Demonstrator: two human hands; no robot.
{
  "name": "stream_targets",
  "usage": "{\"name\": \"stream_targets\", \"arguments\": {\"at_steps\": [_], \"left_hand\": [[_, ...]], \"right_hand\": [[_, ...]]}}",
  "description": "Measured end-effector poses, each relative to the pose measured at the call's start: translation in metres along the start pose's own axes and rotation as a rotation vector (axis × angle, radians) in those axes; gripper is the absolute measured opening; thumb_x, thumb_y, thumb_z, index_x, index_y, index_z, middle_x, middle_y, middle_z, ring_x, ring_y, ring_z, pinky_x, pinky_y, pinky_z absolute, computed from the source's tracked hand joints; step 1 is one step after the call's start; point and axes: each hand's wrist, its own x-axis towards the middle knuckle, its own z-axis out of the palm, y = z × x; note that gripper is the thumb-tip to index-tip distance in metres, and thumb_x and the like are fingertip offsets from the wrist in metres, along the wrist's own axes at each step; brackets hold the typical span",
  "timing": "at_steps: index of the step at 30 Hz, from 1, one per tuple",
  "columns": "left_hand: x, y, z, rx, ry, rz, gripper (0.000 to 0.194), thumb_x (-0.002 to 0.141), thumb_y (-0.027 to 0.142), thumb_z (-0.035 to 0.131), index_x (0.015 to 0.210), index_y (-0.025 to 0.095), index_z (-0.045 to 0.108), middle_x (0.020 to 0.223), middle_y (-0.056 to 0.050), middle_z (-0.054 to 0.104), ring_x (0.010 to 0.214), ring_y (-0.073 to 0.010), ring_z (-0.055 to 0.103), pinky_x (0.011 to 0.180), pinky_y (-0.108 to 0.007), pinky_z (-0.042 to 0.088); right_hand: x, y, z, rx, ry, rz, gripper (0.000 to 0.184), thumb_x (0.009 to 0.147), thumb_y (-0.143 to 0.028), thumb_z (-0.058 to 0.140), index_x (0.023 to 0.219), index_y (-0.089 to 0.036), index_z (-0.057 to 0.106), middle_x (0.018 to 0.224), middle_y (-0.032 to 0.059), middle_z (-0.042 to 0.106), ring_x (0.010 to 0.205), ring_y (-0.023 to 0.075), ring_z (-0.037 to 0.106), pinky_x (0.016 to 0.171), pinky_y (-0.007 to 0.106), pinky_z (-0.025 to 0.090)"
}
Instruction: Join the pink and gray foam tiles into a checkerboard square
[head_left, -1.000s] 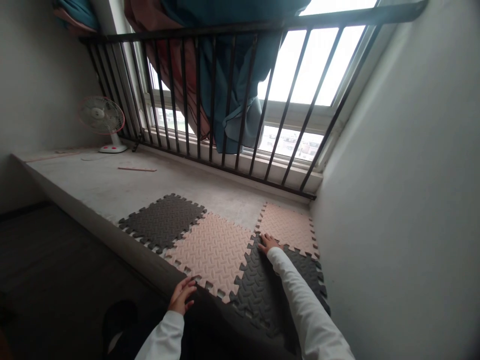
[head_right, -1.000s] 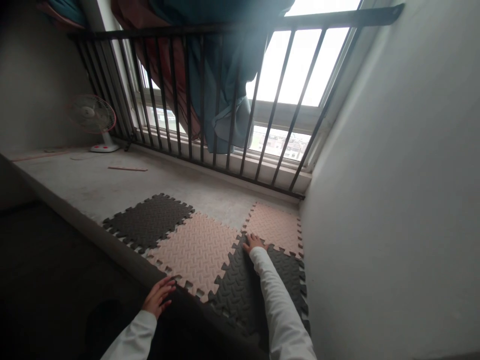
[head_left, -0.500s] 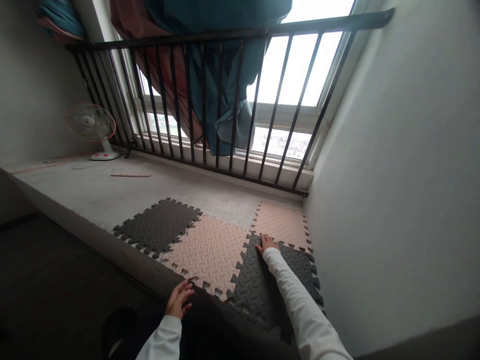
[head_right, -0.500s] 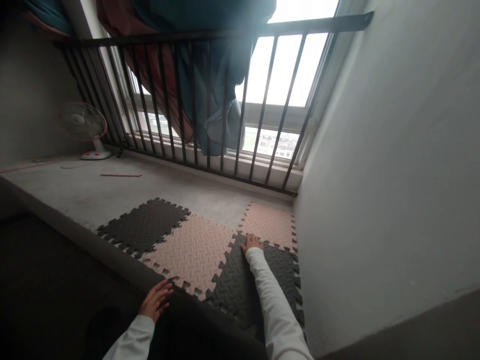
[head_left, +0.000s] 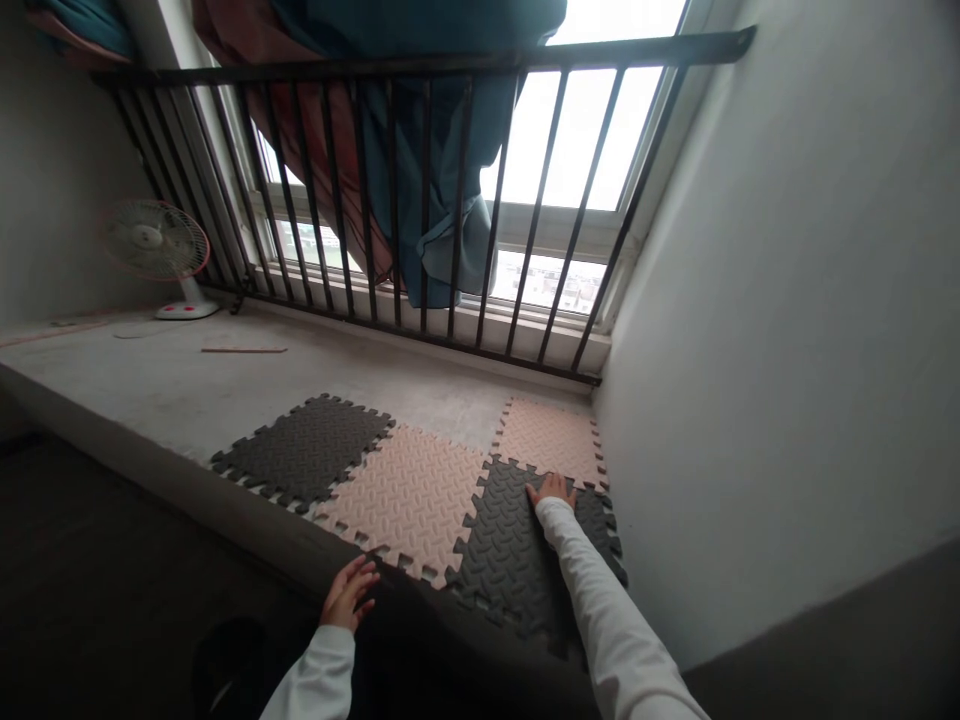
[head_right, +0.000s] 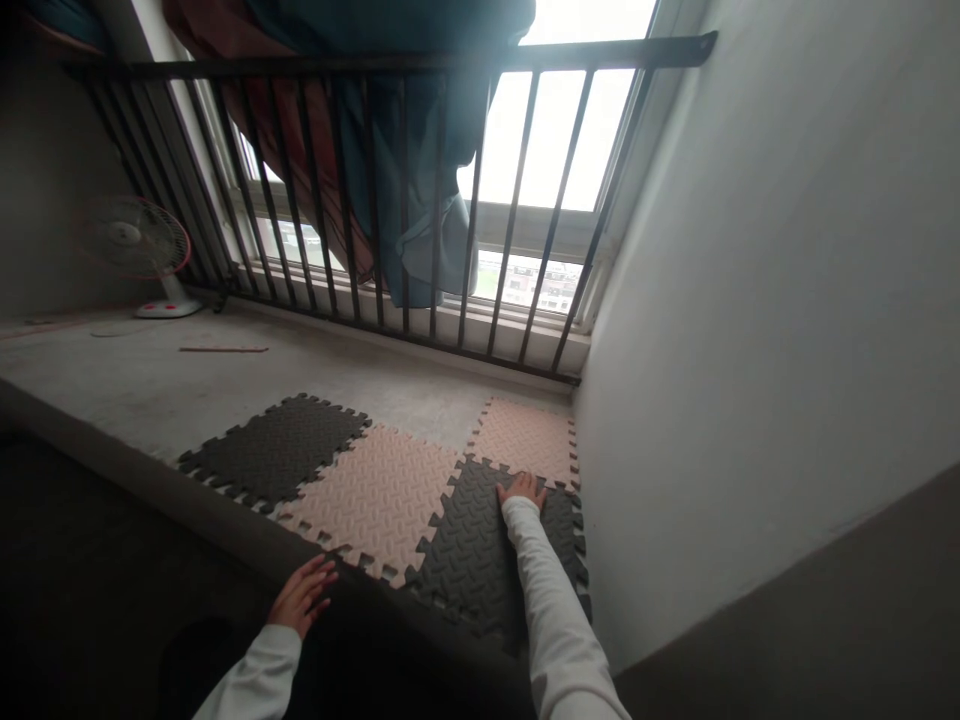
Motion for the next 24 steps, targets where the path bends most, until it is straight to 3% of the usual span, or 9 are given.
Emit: {"name": "stream_targets", "arguments": {"at_steps": [4, 9, 13, 20, 24], "left_hand": [[0.0, 0.001, -0.001, -0.003, -0.009, 0.013, 0.039, 0.064, 0.014, 0.052, 0.102, 0.021, 0.05, 0.1, -0.007, 0.059, 0.081, -0.0148, 0.059, 0.047, -0.016, 0.039], [-0.001, 0.001, -0.005, -0.023, -0.029, 0.005, 0.037, 0.064, 0.013, 0.051, 0.1, 0.021, 0.051, 0.1, -0.007, 0.059, 0.081, -0.0143, 0.059, 0.048, -0.017, 0.04], [-0.006, 0.003, -0.006, -0.025, -0.037, 0.016, 0.033, 0.065, 0.013, 0.051, 0.097, 0.021, 0.05, 0.1, -0.007, 0.058, 0.083, -0.0148, 0.059, 0.049, -0.017, 0.04], [-0.01, 0.006, -0.004, -0.044, -0.021, 0.01, 0.032, 0.063, 0.015, 0.053, 0.095, 0.021, 0.051, 0.1, -0.007, 0.058, 0.081, -0.0145, 0.058, 0.048, -0.017, 0.038], [-0.011, 0.007, 0.0, -0.075, -0.015, 0.013, 0.033, 0.062, 0.016, 0.054, 0.095, 0.019, 0.051, 0.099, -0.007, 0.058, 0.078, -0.0143, 0.058, 0.047, -0.017, 0.038]], "right_hand": [[0.009, 0.017, -0.007, 0.01, -0.107, -0.097, 0.067, 0.078, -0.054, 0.031, 0.13, -0.011, 0.029, 0.138, 0.0115, 0.026, 0.126, 0.0213, 0.019, 0.101, 0.042, 0.015], [0.01, 0.037, -0.009, -0.017, 0.026, 0.055, 0.067, 0.078, -0.053, 0.032, 0.13, -0.009, 0.029, 0.137, 0.0143, 0.025, 0.126, 0.0233, 0.019, 0.101, 0.041, 0.016], [0.009, 0.055, -0.005, -0.001, -0.086, 0.008, 0.069, 0.078, -0.053, 0.033, 0.131, -0.01, 0.027, 0.139, 0.0119, 0.021, 0.127, 0.0215, 0.018, 0.102, 0.037, 0.017], [0.014, 0.079, -0.005, -0.078, -0.053, 0.097, 0.077, 0.076, -0.058, 0.03, 0.13, -0.004, 0.025, 0.138, 0.0171, 0.02, 0.126, 0.0237, 0.02, 0.101, 0.034, 0.021], [0.021, 0.078, -0.01, -0.11, -0.127, 0.076, 0.074, 0.071, -0.059, 0.04, 0.125, -0.008, 0.037, 0.13, 0.0186, 0.037, 0.118, 0.0245, 0.036, 0.094, 0.035, 0.031]]}}
